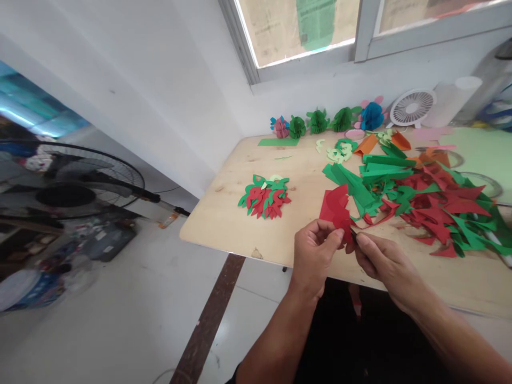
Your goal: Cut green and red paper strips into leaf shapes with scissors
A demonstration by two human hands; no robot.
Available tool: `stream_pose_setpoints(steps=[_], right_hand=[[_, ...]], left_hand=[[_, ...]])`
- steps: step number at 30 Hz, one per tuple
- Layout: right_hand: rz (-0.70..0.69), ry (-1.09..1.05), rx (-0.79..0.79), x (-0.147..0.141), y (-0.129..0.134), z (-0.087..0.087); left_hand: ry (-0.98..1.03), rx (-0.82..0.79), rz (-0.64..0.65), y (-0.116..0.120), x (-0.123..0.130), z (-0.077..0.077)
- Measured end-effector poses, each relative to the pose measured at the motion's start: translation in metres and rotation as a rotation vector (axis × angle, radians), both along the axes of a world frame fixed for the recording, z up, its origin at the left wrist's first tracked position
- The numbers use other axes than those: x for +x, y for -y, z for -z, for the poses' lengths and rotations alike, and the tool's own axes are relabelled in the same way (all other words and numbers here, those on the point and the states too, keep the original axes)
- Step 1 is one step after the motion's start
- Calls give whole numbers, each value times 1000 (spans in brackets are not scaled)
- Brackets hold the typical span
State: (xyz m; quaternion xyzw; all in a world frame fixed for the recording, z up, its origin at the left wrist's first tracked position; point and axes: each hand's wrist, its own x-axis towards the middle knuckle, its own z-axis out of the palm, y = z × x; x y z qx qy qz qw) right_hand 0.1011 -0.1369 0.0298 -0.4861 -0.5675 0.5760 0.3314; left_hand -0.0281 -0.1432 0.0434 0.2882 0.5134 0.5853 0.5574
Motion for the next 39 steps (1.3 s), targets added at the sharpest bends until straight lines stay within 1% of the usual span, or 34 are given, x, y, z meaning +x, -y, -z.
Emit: stream_pose_setpoints(steps=[6, 13, 30, 39], right_hand=[[15, -21, -26, -1, 0, 2], [14, -17, -37, -1, -1, 2], [6, -27, -44, 0, -2, 2], [-6, -5, -59, -1, -3, 5]], left_hand=[[-20, 12, 7, -1, 0, -1], [-29, 22, 33, -1, -1, 1], [-41, -7, 24, -2, -1, -1], [-2, -11, 38, -2, -2, 0]])
